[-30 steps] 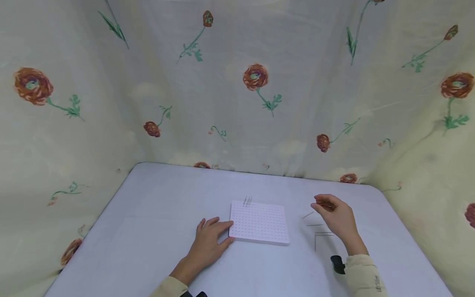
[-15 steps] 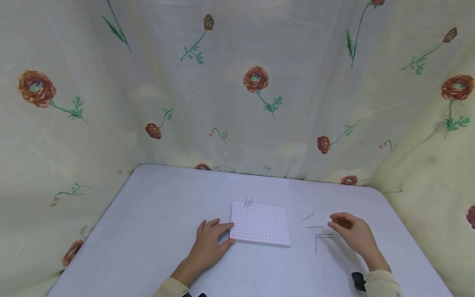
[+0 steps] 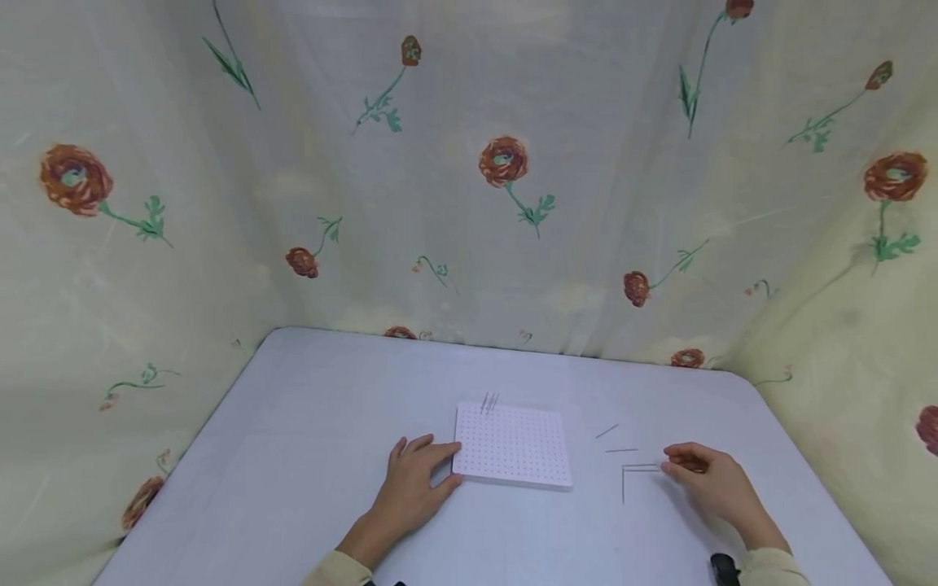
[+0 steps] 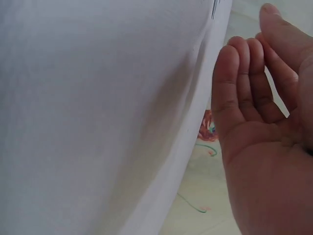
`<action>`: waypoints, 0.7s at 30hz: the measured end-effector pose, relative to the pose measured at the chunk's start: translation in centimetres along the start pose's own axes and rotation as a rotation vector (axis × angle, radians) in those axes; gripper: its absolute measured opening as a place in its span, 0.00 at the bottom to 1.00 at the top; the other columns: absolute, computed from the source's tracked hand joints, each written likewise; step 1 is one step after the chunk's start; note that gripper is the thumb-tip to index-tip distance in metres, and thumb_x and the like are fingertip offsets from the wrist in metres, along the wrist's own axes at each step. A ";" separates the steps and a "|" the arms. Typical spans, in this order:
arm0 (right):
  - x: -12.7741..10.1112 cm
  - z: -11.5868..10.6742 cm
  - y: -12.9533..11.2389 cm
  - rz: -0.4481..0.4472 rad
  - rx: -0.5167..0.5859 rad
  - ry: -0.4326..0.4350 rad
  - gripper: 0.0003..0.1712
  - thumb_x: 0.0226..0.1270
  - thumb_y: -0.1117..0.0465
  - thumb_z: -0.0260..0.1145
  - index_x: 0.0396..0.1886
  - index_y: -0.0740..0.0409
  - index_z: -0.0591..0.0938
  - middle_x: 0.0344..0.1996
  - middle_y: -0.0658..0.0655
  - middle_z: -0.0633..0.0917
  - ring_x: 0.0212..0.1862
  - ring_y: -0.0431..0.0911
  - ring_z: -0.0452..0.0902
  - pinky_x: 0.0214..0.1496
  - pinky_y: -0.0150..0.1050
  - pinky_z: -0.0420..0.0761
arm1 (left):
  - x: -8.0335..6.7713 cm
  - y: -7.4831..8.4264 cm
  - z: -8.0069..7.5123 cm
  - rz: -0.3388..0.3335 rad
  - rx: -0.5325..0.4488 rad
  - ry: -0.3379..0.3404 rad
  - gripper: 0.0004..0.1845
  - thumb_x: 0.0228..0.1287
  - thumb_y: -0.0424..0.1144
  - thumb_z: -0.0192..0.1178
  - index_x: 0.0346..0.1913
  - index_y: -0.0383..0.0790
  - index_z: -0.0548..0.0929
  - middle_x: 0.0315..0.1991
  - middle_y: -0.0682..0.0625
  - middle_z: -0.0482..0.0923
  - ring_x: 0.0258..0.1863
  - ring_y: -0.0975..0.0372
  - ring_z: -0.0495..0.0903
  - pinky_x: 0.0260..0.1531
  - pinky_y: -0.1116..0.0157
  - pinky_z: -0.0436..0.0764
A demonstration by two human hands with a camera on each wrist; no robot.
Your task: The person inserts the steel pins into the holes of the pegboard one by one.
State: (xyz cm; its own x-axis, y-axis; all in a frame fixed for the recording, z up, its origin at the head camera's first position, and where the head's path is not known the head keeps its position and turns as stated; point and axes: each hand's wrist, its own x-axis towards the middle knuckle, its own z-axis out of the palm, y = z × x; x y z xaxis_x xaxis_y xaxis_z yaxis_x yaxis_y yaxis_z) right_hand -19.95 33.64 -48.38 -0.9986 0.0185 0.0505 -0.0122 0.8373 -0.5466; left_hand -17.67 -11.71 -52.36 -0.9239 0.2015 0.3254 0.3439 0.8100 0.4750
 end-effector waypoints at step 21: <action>0.0 0.4 1.0 0.113 -0.023 -0.105 0.25 0.58 0.46 0.69 0.48 0.58 0.82 0.42 0.56 0.86 0.40 0.42 0.79 0.39 0.37 0.77 | -0.1 0.1 0.1 -0.008 0.002 0.001 0.25 0.57 0.54 0.64 0.58 0.56 0.78 0.54 0.58 0.81 0.64 0.53 0.69 0.67 0.40 0.54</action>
State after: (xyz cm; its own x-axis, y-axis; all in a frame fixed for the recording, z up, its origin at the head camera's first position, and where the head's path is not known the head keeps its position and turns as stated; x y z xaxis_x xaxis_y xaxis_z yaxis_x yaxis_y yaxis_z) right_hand -19.96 34.21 -49.26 -0.9935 0.0567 -0.0982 0.1001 0.8456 -0.5244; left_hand -17.59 -11.60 -52.46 -0.9263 0.1946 0.3227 0.3364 0.8127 0.4757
